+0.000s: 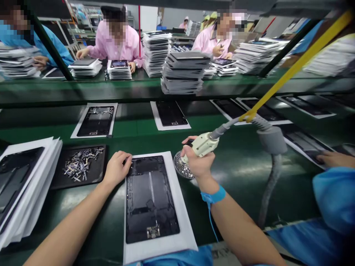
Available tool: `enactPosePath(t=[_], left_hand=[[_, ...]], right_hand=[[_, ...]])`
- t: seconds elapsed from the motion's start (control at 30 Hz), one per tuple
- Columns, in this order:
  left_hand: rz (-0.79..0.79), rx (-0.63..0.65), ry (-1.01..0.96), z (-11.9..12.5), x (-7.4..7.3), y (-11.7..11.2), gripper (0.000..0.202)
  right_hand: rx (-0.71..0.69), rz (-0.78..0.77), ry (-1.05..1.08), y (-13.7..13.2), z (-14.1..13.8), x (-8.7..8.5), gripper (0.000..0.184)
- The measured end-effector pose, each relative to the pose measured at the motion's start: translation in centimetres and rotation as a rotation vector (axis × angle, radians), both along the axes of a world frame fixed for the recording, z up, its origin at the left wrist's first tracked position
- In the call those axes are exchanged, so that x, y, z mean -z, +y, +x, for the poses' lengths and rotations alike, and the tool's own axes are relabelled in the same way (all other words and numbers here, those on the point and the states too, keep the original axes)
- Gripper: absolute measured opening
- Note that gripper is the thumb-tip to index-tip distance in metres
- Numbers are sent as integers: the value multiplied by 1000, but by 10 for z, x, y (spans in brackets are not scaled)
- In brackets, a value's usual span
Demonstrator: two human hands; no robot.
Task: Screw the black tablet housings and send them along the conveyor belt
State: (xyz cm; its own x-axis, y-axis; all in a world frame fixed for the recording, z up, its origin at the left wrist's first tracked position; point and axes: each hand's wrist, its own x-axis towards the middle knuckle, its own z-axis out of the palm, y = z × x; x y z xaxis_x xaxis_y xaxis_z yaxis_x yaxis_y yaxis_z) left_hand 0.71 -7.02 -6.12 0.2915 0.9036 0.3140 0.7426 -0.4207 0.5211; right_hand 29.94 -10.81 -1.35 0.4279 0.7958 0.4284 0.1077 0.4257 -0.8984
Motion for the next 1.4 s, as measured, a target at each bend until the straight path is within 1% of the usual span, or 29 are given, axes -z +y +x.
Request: enactPosePath(t=[0.13, 0.4, 0.53, 0.7, 0.8, 0.87, 0.9, 0.97, 1.03, 1.13, 1.23, 1.3, 1.4], left_hand=[[-44, -17, -18, 1, -2, 0, 29], [-38, -25, -19, 1, -3, 0, 30], [-41, -33, -55, 2, -4, -1, 32], [-109, -53, -107, 0, -6, -2, 32], [-198, -67, -161, -3, -5, -2, 31], [-218, -58, -180, -5, -5, -2, 29], [-198, -49, -168, -5, -4, -3, 27], [-123, -33, -106, -6, -3, -4, 24], [-80, -18, -32, -6, -1, -5, 24], [-89, -19, 36, -6, 3, -5, 26], [-100, -22, 87, -5, 5, -4, 28], [-98, -26, 117, -4, 6, -3, 30], [-94, -35, 148, -2, 8, -4, 32]], right_hand=[[14, 7, -23, 1, -2, 1, 25], [19, 17, 8, 2, -4, 3, 24], [26, 27, -2, 3, -5, 4, 26], [25, -15, -15, 0, -3, 4, 24], [50, 29, -25, -4, -6, -3, 20], [-1, 60, -14, -5, -16, -11, 19], [-48, 67, 0, -5, -24, -14, 19], [-155, 75, 43, -3, -47, -19, 19], [-253, 72, 86, 1, -74, -20, 21], [-364, 36, 103, 13, -115, -13, 23], [-409, 28, 86, 26, -144, -3, 23], [-422, 37, 87, 33, -155, 2, 25], [-423, 36, 90, 39, -162, 8, 28]])
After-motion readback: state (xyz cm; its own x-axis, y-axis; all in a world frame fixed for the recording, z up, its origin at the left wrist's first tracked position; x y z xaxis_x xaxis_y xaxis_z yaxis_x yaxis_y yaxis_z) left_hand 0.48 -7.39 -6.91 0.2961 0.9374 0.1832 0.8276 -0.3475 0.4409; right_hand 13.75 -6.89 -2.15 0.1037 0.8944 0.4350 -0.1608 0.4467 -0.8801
